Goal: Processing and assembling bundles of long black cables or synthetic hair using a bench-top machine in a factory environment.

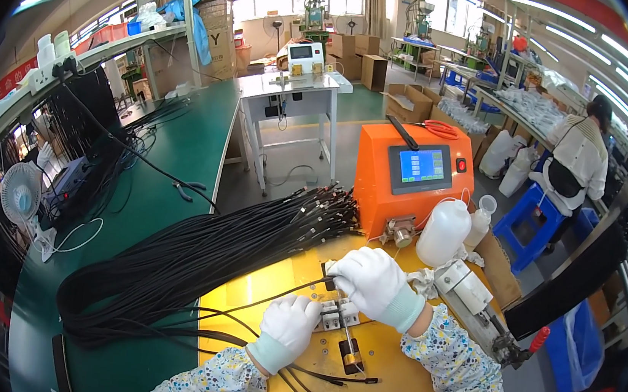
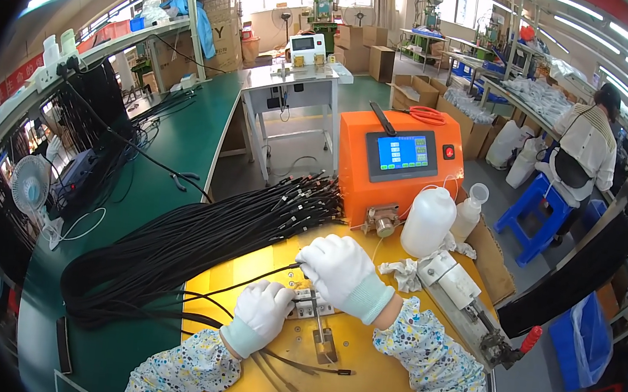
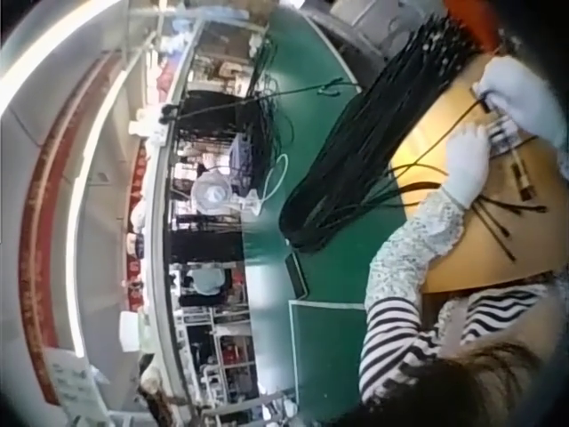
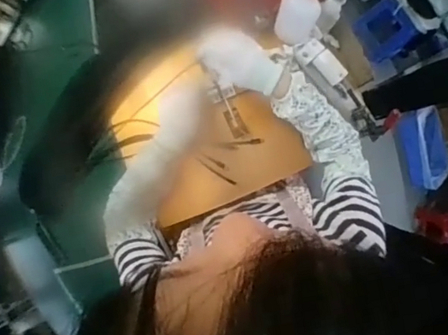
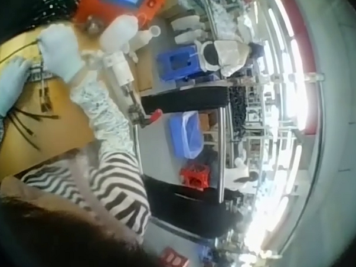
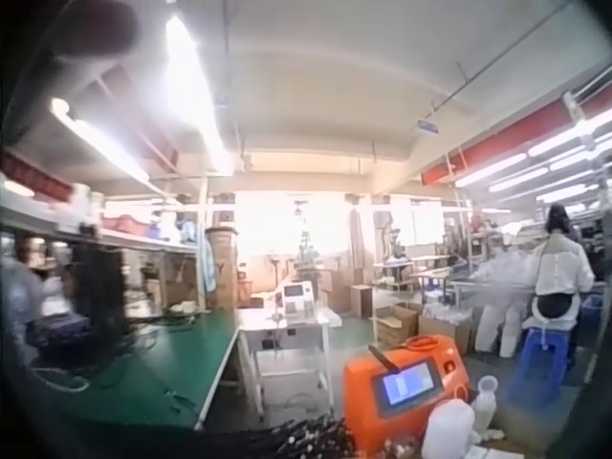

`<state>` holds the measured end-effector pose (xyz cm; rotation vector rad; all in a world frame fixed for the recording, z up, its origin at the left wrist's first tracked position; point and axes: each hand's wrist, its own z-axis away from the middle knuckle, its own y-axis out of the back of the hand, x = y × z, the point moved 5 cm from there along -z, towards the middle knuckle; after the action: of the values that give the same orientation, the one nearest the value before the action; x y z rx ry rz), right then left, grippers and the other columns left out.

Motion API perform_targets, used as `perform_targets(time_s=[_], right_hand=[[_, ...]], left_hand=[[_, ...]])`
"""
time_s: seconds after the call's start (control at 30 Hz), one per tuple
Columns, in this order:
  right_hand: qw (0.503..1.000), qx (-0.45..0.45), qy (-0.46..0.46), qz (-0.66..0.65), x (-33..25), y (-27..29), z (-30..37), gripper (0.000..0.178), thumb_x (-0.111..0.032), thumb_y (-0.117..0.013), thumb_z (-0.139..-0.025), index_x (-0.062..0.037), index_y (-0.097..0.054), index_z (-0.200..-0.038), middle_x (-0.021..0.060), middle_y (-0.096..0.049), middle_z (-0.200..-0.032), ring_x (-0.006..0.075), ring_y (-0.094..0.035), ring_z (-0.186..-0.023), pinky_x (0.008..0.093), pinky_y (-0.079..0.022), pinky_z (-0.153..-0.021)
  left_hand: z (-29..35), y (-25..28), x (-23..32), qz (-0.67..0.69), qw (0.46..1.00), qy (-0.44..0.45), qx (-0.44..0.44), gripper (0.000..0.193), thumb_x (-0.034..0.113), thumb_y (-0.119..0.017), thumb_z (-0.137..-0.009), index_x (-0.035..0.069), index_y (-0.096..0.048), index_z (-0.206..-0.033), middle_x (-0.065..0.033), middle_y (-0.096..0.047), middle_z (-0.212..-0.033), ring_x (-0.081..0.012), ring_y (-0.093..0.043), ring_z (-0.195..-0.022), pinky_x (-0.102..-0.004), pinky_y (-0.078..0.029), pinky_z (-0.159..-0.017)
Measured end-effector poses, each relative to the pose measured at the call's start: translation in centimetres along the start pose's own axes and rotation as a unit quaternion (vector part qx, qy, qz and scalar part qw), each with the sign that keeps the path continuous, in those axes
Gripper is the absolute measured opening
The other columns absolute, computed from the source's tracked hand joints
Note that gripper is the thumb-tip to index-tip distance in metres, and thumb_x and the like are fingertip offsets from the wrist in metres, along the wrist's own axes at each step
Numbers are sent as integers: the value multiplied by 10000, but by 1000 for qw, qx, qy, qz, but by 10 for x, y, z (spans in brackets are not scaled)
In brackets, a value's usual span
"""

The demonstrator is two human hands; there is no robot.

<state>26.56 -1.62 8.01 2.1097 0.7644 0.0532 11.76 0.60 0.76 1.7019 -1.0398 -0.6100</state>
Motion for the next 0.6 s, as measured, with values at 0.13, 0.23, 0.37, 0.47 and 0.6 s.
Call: perform_targets(time_s=[0.13,0.23,0.37,0.47,0.6], right_hand=[[999,-8,-18,34,-5,4,4,106,-143,-631,-802,-87,-595,-885,67,-570,-794,268,-581,-774,383,-457,-668],[998,-54,-22,1,-13,9,17,107,-167,-618,-824,-87,-581,-884,66,-569,-801,272,-580,-773,385,-453,-672],[994,-79,-65,-43,-18,3,41,103,-142,-611,-831,-88,-595,-917,78,-598,-847,285,-581,-797,388,-446,-690],[992,-92,-68,-49,-20,-2,45,104,-142,-606,-834,-82,-591,-918,88,-599,-854,290,-580,-791,392,-446,-694],[994,-75,-56,-50,-20,-12,52,112,-150,-605,-838,-77,-588,-921,99,-602,-858,295,-583,-789,393,-449,-702]], left_hand=[[0,48,24,100,987,-117,-37,245,162,-654,-780,94,-623,-1013,-51,-635,-956,-238,-623,-871,-349,-491,-766],[-6,72,35,124,985,-116,26,219,146,-678,-774,99,-637,-983,-64,-655,-978,-253,-634,-885,-347,-494,-788],[-7,65,22,125,985,22,119,189,109,-678,-791,73,-641,-972,-99,-662,-923,-290,-645,-837,-347,-517,-739],[-1,33,11,257,963,78,7,169,87,-675,-804,53,-642,-966,-126,-655,-855,-317,-646,-775,-355,-529,-687],[-1,34,14,279,958,45,52,139,82,-661,-833,34,-640,-961,-158,-639,-809,-343,-640,-719,-358,-534,-638]])
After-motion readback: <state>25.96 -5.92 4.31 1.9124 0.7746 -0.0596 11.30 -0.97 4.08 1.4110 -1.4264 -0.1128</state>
